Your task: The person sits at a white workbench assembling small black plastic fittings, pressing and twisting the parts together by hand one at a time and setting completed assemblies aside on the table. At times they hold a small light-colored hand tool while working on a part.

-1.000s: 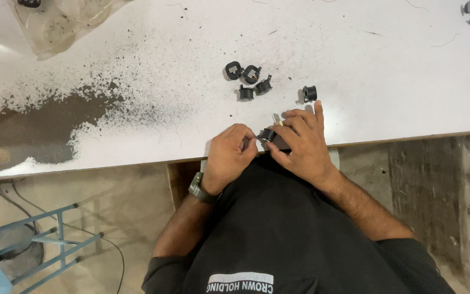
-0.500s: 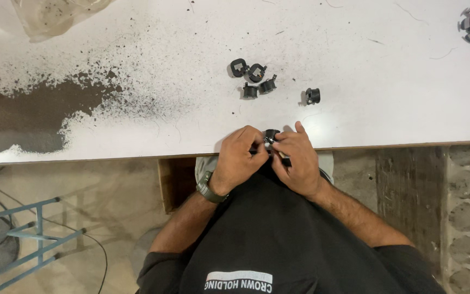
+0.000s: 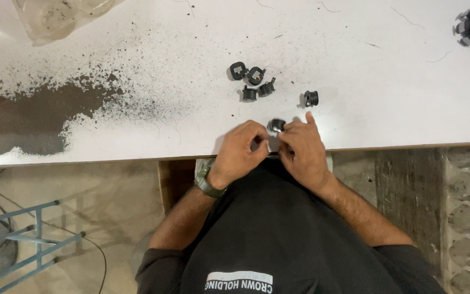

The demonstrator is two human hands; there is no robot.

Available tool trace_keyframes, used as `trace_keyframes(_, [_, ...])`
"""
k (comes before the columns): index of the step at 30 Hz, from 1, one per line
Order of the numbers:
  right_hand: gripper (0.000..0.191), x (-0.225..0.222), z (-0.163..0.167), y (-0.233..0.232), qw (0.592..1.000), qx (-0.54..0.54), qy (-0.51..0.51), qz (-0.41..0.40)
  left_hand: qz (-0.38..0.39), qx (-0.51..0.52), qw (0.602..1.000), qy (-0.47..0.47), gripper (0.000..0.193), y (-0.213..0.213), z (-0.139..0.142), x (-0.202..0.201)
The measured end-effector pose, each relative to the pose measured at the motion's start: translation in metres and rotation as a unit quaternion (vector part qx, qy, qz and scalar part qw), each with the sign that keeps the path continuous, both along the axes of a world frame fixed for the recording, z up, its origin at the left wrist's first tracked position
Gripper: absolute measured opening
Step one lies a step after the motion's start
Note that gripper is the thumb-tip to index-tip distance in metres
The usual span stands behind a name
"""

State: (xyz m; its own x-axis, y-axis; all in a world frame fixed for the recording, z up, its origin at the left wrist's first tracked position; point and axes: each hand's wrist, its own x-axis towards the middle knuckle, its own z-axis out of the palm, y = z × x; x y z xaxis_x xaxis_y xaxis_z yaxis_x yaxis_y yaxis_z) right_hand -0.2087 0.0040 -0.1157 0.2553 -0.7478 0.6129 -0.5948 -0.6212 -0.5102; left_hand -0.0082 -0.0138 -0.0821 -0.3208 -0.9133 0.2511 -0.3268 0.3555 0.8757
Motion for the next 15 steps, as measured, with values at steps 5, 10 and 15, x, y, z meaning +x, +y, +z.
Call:
trace_keyframes(5, [0.024, -0.021, 0.005, -0.010, 0.995, -0.011, -0.035, -0.089, 0.150, -0.026, 0.946, -0.286, 0.047, -0.048, 0.019, 0.020])
trace_keyframes(10, [0.019, -0.014, 0.002, -0.004, 0.997, 0.011, -0.014, -0.070, 0.188, 0.064, 0.919, -0.339, 0.051, -0.073, 0.025, -0.002])
trace_keyframes(15, [0.021, -0.017, 0.004, 0.001, 0.997, 0.040, 0.000, -0.064, 0.114, -0.059, 0.948, -0.293, 0.025, -0.048, 0.022, -0.003])
